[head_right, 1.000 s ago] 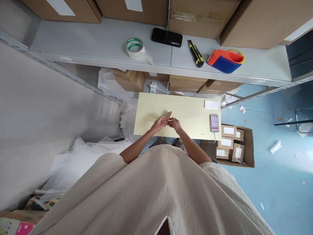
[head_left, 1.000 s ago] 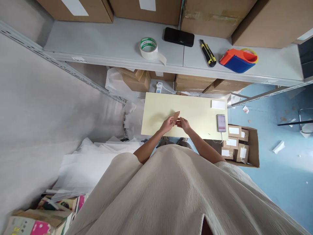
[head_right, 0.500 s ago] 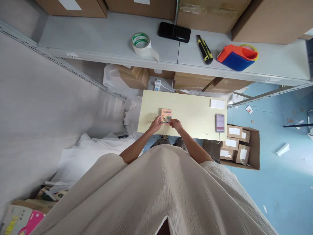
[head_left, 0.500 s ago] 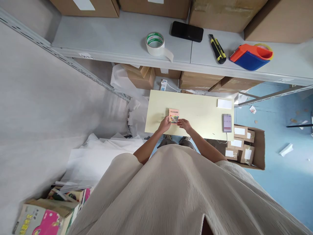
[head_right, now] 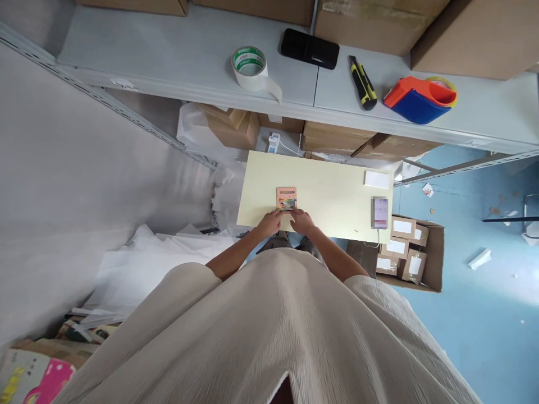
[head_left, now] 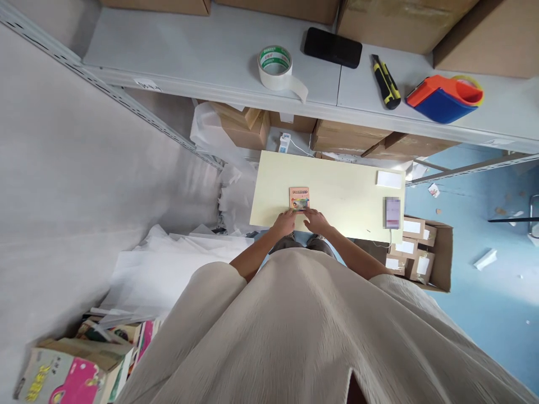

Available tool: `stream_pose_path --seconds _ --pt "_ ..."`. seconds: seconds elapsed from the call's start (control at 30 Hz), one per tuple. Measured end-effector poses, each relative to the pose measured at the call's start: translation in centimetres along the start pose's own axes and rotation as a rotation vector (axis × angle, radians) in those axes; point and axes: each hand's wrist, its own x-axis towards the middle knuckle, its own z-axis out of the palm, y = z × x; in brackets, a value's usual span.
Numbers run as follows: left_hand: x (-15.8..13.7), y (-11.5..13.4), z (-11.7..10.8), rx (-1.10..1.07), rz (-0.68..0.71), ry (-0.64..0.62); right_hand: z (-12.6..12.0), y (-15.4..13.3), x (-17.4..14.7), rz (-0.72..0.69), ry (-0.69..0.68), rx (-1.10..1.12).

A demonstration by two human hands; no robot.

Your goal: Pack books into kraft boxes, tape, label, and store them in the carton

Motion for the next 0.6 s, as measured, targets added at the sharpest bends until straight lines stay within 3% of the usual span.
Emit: stream_pose_path --seconds 0.13,0.3,0.6 --pt "-0.9 -0.3 0.4 0.124 0.001 0.02 0.2 0.8 -0.8 -0.1 -0.121 -0.29" --pt "0.1 -1.1 -0.4 0.078 -0.054 0.051 -0.2 0.3 0.8 -0.106 -0.125 -0.364" --pt "4.0 -2.9 -3.8 0.229 -0.259 0.145 -1.9 -5.3 7.8 -0.1 -0.178 -0.555"
